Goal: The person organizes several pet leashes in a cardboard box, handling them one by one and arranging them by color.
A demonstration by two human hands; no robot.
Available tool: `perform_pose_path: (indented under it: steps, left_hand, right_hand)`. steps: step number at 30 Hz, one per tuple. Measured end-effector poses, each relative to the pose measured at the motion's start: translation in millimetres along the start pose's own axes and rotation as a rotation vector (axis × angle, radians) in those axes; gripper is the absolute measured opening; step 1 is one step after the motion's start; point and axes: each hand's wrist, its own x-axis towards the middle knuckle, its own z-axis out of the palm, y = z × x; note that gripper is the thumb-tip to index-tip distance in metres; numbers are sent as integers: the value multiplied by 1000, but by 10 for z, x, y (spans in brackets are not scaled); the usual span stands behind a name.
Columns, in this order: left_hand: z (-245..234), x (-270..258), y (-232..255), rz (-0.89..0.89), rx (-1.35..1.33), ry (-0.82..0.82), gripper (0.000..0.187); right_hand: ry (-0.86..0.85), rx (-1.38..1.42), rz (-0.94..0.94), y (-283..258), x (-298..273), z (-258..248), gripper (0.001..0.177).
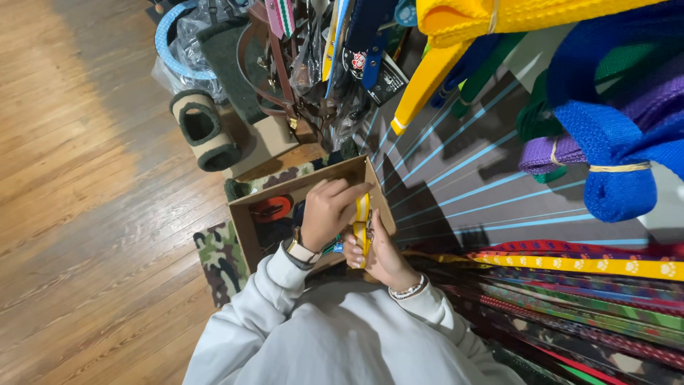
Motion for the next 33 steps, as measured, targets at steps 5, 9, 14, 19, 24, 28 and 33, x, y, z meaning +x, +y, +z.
perform_pose_path:
  steps: [5, 9, 14, 19, 24, 28, 33]
  left_hand:
    - [-187, -90, 188, 203, 163, -23, 14]
    - [-278, -227, 373, 224, 260, -169, 22]
    - [-86, -480, 344, 17, 0, -305, 25]
    - [-74, -324, 346, -375, -288, -450, 52]
    - [54, -540, 127, -553, -1180, -542, 31]
    - [211, -602, -153, -519, -1057, -468, 22]
    - [201, -408, -200, -244, -3, -164, 9]
  right_hand:
    - [217, 85, -209, -72, 113, -233, 64]
    - [386, 116, -429, -384, 96, -58, 55]
    - [291, 59, -488, -594, 121, -34, 54]
    - [178, -176, -474, -597, 138, 214, 61]
    - [-77, -76, -324, -611, 108, 251, 59]
    - [-122, -79, -235, -543, 102, 106, 65]
    - [-181, -114, -23, -373, -20, 242, 86]
